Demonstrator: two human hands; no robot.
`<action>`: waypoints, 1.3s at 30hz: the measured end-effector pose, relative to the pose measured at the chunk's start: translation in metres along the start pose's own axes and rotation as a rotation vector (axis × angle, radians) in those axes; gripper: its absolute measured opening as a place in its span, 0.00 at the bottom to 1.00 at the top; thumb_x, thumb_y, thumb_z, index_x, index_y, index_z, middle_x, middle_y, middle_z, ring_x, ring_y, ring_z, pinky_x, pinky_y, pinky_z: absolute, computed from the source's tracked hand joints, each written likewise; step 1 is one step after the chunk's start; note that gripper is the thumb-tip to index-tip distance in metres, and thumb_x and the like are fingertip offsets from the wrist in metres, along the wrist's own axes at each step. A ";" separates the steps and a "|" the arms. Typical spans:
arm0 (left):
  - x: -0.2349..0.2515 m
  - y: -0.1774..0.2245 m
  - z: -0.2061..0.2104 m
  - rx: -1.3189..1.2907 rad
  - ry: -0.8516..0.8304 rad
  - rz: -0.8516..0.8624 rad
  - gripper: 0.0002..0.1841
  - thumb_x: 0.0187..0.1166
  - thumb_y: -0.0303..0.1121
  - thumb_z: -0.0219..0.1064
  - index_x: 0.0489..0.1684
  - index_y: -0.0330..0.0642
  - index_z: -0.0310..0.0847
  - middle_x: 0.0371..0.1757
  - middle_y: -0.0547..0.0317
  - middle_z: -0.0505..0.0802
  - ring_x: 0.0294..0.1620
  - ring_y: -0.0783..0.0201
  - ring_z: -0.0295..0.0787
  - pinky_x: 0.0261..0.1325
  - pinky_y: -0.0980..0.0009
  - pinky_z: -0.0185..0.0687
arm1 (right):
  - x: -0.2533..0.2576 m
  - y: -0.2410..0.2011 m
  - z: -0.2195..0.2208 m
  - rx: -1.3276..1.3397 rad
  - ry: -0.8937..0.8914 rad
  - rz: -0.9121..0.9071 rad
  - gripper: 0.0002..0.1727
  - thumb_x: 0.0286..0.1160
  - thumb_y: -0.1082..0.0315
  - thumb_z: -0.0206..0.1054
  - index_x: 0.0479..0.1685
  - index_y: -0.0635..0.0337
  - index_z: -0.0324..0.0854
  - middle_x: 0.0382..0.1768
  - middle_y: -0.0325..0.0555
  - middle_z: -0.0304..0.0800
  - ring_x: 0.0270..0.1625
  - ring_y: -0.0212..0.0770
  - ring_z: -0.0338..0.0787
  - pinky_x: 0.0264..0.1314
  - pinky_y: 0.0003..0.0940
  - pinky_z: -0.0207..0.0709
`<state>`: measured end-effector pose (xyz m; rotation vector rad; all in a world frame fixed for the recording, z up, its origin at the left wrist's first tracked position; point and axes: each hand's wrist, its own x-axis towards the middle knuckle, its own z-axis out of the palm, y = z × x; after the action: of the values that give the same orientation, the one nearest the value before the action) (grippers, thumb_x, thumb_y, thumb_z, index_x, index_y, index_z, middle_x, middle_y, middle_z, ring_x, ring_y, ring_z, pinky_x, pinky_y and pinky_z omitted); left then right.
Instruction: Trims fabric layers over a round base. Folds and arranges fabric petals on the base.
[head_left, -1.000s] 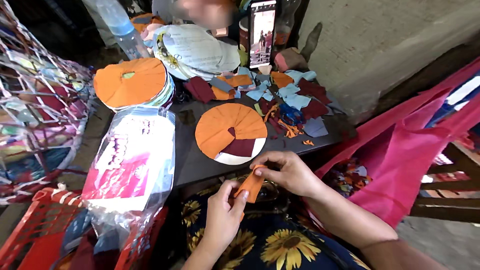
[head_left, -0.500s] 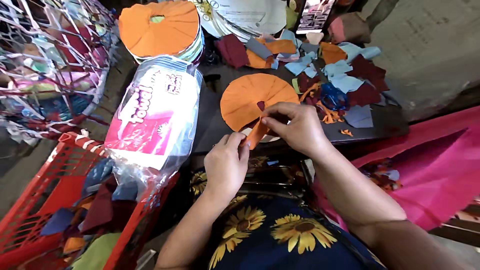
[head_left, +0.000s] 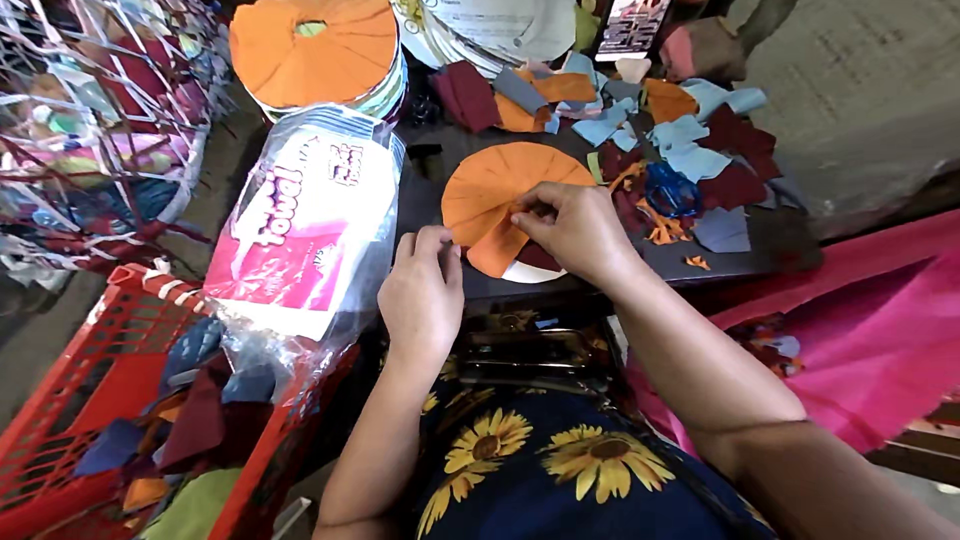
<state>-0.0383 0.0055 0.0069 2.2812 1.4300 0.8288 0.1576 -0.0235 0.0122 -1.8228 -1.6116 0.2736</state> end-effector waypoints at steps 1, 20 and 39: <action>-0.002 -0.001 0.001 -0.007 0.018 0.028 0.09 0.83 0.30 0.66 0.54 0.39 0.87 0.51 0.47 0.91 0.42 0.50 0.91 0.40 0.51 0.85 | 0.000 0.000 0.000 -0.002 -0.005 0.002 0.08 0.79 0.68 0.70 0.46 0.63 0.90 0.35 0.50 0.92 0.33 0.42 0.88 0.40 0.43 0.81; -0.007 0.002 0.019 0.101 0.001 0.130 0.09 0.77 0.39 0.74 0.45 0.45 0.92 0.50 0.50 0.91 0.37 0.52 0.91 0.33 0.54 0.84 | 0.004 0.001 0.002 -0.114 -0.022 0.005 0.11 0.77 0.69 0.71 0.51 0.66 0.89 0.45 0.59 0.92 0.48 0.58 0.92 0.51 0.59 0.82; -0.010 -0.002 0.013 0.039 0.046 0.189 0.15 0.80 0.39 0.67 0.55 0.39 0.90 0.51 0.42 0.93 0.41 0.45 0.93 0.36 0.49 0.85 | -0.064 0.012 0.014 -0.212 0.197 -0.469 0.13 0.83 0.64 0.61 0.46 0.58 0.92 0.42 0.49 0.93 0.47 0.52 0.92 0.48 0.45 0.84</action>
<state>-0.0349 -0.0023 -0.0079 2.4710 1.2732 0.9218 0.1458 -0.0789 -0.0232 -1.5014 -1.9168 -0.2882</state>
